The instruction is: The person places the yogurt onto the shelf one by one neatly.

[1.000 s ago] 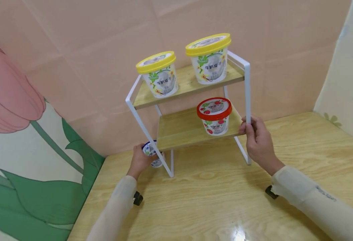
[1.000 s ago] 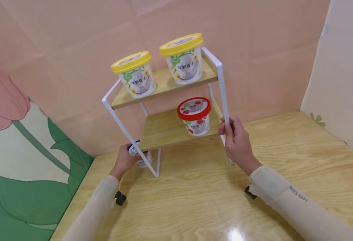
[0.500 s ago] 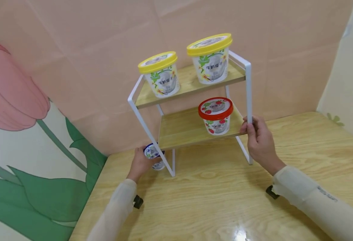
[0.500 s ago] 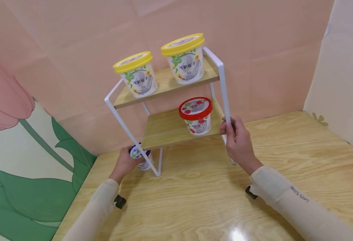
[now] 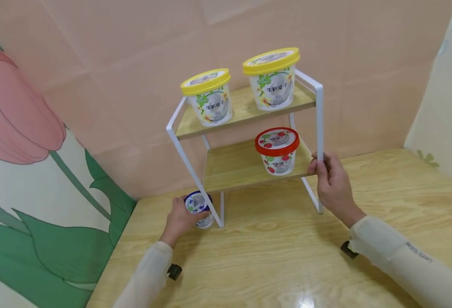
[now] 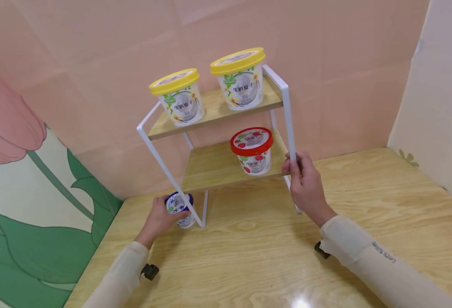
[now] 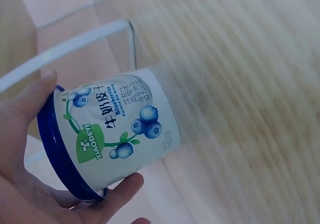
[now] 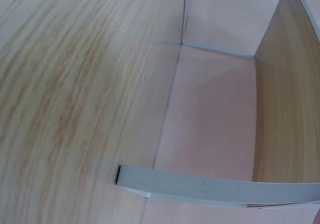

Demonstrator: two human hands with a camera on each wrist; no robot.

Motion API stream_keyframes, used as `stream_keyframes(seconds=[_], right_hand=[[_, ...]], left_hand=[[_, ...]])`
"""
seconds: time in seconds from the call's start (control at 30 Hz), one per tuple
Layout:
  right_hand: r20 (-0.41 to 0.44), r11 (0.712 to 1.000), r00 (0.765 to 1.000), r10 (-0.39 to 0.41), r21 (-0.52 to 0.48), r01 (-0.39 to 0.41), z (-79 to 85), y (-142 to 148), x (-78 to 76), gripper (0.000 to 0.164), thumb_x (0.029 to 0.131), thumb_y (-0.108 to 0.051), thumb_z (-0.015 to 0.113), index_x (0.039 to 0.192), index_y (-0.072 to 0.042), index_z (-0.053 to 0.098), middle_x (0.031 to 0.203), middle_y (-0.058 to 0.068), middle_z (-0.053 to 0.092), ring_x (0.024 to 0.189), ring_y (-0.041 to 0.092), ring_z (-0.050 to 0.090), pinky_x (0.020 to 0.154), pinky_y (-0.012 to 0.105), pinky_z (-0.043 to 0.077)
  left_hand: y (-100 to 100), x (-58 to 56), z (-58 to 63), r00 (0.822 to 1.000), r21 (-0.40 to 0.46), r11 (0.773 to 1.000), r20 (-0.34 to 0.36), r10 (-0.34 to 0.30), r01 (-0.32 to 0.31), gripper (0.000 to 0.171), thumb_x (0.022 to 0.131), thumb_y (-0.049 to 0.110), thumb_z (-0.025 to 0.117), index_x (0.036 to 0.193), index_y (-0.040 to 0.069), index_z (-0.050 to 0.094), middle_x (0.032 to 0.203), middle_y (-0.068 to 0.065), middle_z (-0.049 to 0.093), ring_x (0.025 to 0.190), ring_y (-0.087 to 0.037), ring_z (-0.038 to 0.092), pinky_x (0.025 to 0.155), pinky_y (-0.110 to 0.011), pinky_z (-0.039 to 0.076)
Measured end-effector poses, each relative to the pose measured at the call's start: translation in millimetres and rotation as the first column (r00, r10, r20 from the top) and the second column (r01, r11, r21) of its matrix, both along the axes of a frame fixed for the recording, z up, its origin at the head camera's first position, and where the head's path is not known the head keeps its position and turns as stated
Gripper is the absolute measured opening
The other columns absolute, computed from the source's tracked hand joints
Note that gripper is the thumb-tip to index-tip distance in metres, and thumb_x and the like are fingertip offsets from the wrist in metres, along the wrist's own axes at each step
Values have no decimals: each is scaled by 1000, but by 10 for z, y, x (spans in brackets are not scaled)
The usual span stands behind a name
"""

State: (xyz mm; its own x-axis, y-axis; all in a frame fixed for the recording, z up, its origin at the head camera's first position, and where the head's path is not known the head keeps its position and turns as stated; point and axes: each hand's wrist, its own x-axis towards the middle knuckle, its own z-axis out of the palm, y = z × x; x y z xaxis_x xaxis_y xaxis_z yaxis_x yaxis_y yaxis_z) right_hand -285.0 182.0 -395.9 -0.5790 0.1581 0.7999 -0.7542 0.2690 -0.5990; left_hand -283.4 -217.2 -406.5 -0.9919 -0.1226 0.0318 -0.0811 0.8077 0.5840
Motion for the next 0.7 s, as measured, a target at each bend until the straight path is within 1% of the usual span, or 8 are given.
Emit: stream_keyframes(seconds=[0.17,0.3,0.47,0.7], right_hand=[[-1,1000,1000,6,12,-6,15,20,9,20,102,6,42,117,14,51,93,-10,57,86,-3,59,79,7,53],[1,1000,1000,3,23,-3,23,38,12,20,102,5,41,117,14,51,92,-10,57,86,-4,59,80,7,53],[2,1000,1000,3,20,-3,16,54,11,20,102,6,42,117,14,51,92,-11,57,86,-3,59,79,7,53],[-1,1000,1000,19,17,-19,18,23,13,19,102,6,42,117,14,51,92,-9,57,85,-3,59,79,8,53]], left_hand=[[42,103,25,1000,-51,999,15,7,-6,110,68,59,85,149,2,36,127,-16,49,107,-36,58,86,-54,55],[73,190,48,1000,-83,997,21,8,-7,112,66,61,85,148,2,37,130,-17,48,108,-40,57,86,-58,53],[98,242,63,1000,-90,996,21,12,-10,111,66,61,85,148,2,38,131,-17,48,108,-42,57,89,-61,51],[60,295,27,999,-75,997,15,37,-36,111,64,61,86,147,4,39,126,-15,50,107,-40,58,83,-58,54]])
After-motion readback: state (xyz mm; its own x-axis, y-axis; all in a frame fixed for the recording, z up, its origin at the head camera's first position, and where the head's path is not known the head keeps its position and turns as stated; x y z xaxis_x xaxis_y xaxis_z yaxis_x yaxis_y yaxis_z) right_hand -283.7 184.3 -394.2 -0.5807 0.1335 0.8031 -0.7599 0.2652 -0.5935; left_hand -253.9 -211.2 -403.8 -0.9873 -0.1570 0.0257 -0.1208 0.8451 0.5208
